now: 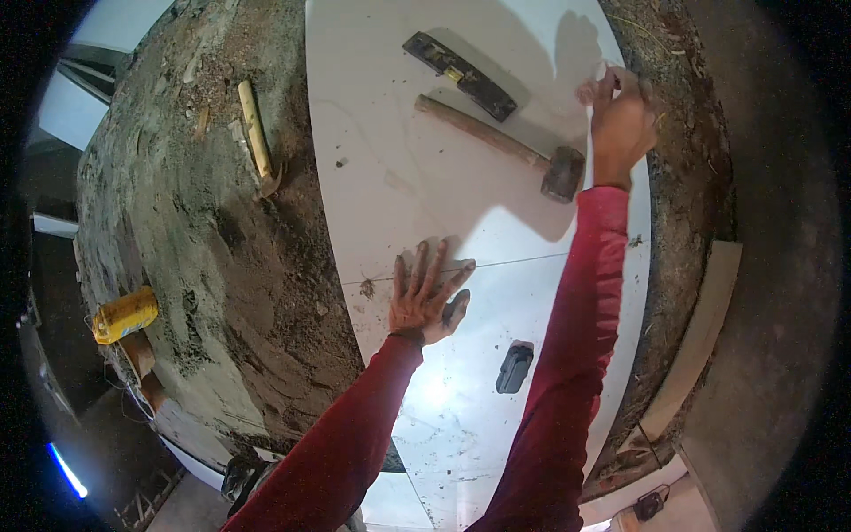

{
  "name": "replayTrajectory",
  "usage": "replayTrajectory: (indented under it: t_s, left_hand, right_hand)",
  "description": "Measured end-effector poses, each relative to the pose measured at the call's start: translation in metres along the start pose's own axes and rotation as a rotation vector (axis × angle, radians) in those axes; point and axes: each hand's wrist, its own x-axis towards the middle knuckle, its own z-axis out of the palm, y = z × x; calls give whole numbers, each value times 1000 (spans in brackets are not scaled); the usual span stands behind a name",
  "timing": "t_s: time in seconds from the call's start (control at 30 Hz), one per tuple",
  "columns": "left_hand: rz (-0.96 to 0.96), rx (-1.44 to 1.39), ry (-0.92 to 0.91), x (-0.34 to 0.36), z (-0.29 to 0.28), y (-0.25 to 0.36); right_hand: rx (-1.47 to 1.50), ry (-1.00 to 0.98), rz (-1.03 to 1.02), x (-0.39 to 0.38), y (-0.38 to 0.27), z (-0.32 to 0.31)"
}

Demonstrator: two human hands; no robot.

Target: The person places a large white tile onto a bed of mortar, taps the tile with a mallet to level it, and wipes the tile surface and joints with a cloth.

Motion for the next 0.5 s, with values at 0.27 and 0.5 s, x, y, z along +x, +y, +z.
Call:
replayTrajectory:
  t_s: [0.27,0.5]
  left_hand:
    - [0,-14,-32,-1,0,-1]
    - [-16,8,-62,0,-2,0]
  right_hand:
    - [-303,-498,463,-48,105,19]
    - [121,-14,213,-54,93,31]
